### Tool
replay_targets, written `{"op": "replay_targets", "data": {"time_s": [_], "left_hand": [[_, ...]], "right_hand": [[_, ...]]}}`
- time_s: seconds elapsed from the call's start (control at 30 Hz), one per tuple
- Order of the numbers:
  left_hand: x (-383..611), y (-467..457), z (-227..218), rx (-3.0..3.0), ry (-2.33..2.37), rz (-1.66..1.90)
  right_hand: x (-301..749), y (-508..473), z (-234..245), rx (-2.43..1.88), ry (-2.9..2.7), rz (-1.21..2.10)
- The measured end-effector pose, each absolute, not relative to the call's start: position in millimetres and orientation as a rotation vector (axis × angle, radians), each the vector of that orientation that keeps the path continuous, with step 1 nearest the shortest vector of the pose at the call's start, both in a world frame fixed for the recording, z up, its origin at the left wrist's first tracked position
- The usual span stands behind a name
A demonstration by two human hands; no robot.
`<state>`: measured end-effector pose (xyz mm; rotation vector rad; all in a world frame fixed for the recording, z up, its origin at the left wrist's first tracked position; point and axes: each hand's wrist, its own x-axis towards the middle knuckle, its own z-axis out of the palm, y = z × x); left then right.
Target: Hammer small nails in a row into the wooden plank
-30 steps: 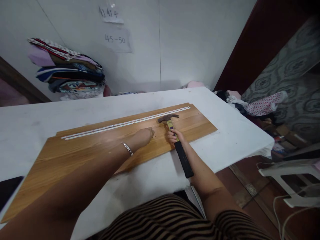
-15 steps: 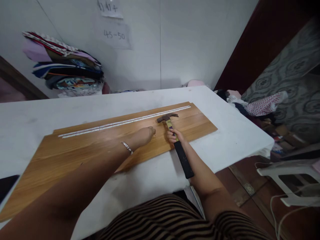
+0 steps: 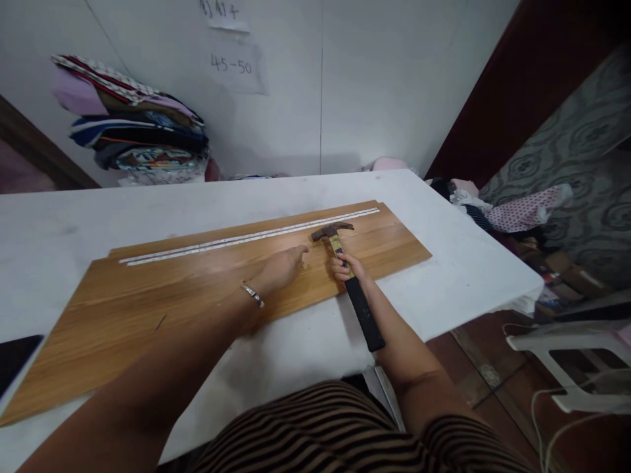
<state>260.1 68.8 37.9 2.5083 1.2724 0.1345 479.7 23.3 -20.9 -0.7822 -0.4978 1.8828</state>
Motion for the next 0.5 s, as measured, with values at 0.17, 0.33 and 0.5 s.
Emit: {"op": "replay_targets", "data": {"time_s": [0.17,0.33,0.5], "left_hand": [[261,66,35,2.508,1.285,0.155],[262,61,29,2.499,1.322,0.206],[266,59,23,2.542,1.348,0.201]], "right_hand": [[479,21,-19,-0.86,-0.57,1.838],[478,22,-17,-0.891,-0.605,1.825],[476,21,-16,-0.9,-0.608,1.822]]}}
